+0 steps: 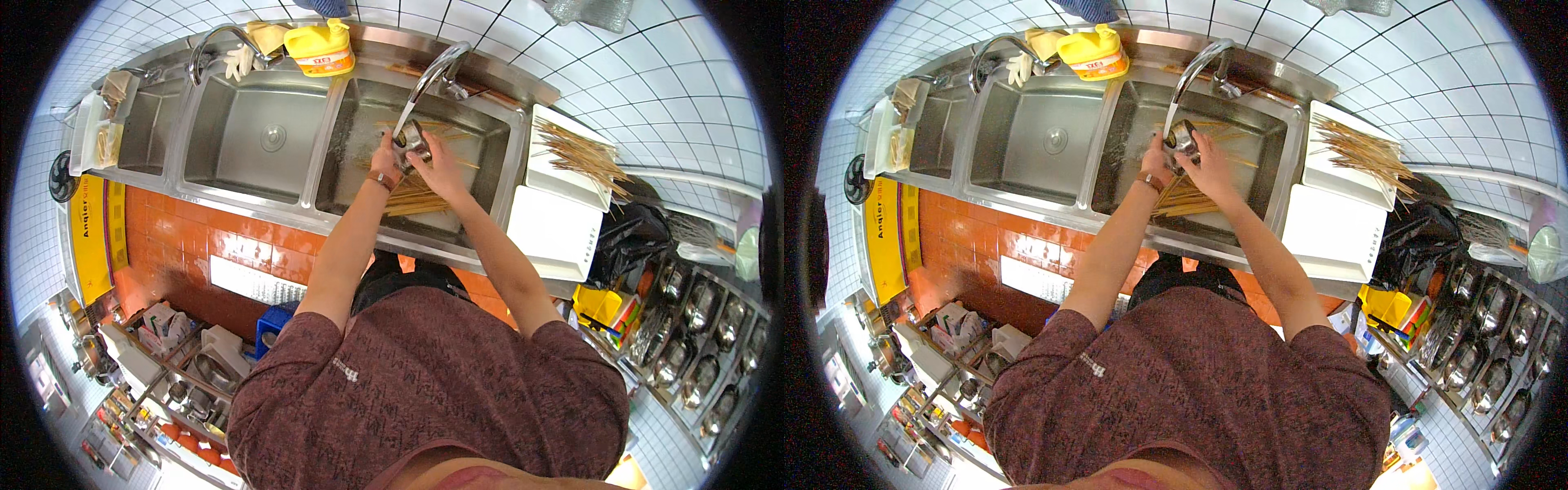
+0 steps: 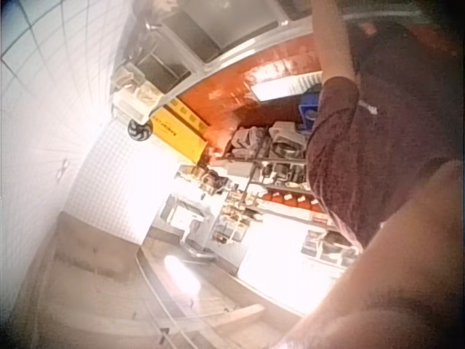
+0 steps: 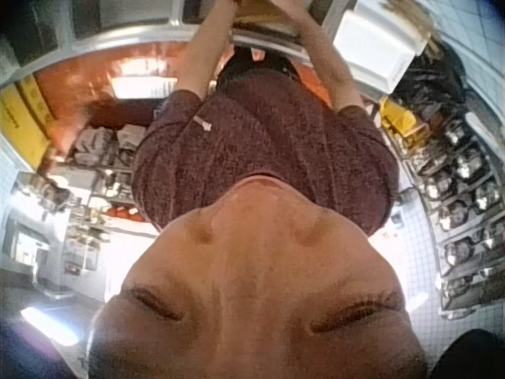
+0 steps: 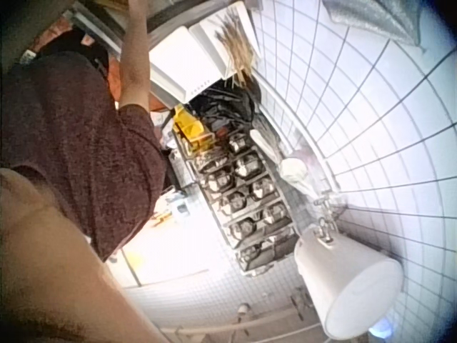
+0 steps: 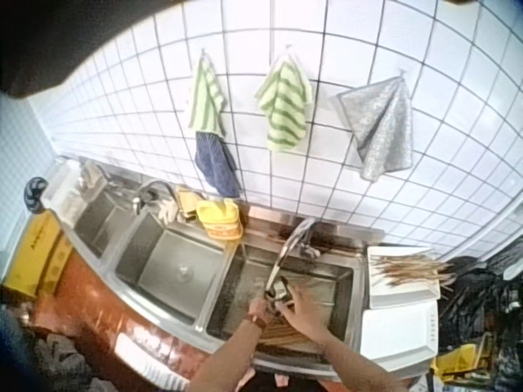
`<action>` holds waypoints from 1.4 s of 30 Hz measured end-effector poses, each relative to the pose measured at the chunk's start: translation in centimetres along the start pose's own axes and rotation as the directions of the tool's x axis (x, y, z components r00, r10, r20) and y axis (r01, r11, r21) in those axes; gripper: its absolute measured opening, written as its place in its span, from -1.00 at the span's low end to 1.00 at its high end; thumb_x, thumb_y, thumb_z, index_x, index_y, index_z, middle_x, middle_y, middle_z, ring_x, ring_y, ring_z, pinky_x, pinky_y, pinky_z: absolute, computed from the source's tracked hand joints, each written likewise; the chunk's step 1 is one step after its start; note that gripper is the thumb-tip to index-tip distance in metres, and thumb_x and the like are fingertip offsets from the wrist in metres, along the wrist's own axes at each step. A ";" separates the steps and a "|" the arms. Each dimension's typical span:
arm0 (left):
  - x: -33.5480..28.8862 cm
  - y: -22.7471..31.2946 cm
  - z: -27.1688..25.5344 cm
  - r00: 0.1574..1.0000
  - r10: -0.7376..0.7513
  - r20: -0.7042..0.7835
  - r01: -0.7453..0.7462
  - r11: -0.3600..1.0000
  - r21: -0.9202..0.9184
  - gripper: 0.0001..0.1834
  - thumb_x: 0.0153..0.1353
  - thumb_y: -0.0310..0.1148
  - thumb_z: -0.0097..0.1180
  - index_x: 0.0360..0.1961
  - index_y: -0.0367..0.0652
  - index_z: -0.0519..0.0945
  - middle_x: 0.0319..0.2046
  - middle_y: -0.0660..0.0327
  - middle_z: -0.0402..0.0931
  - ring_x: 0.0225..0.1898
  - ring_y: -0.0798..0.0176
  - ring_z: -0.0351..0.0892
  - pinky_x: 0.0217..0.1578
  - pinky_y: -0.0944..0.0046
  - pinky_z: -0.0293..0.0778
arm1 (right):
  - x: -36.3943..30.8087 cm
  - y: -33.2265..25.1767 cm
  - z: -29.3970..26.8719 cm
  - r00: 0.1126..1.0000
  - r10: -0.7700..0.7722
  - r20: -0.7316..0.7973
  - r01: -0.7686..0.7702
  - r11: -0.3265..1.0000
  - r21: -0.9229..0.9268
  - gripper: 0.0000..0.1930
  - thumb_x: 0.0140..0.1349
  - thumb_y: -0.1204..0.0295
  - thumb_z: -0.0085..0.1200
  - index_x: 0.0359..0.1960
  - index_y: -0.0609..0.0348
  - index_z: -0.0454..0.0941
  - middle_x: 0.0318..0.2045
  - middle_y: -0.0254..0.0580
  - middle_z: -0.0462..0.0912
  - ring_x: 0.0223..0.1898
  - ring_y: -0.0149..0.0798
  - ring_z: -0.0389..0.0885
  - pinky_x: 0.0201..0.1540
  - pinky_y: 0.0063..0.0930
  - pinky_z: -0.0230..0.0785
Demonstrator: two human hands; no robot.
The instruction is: The person slices green onions on a wooden cutting board using a cleaver, then gathers the pieces into a plastic bag and places it in a refrigerator. They later retrieve a cucumber, place it on the board, and begin slicing it.
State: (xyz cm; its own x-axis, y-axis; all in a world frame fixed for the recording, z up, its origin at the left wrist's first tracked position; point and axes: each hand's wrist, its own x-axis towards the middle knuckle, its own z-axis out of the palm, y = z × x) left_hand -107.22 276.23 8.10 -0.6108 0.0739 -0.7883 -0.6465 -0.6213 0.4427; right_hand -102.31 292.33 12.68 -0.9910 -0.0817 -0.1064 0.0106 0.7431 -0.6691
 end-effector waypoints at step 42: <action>-2.3 0.6 -3.0 0.538 0.055 0.841 -0.609 -0.665 0.433 -0.49 0.46 -0.11 0.18 0.33 -0.09 0.55 0.14 0.00 0.69 0.20 -0.06 0.65 0.34 -0.12 0.45 | 3.6 -1.9 -2.7 0.818 0.503 0.280 -0.545 0.520 0.658 0.19 0.25 -0.16 0.41 0.70 0.18 -0.02 0.56 0.31 0.25 0.56 0.15 0.29 0.50 0.11 0.29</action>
State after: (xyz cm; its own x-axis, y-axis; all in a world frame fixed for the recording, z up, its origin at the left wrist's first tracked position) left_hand -104.82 273.35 8.83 -0.7485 0.6619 -0.0399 0.6041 0.7055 0.3706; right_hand -106.26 292.44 15.56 -0.7676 0.1213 -0.6294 0.6335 -0.0062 -0.7737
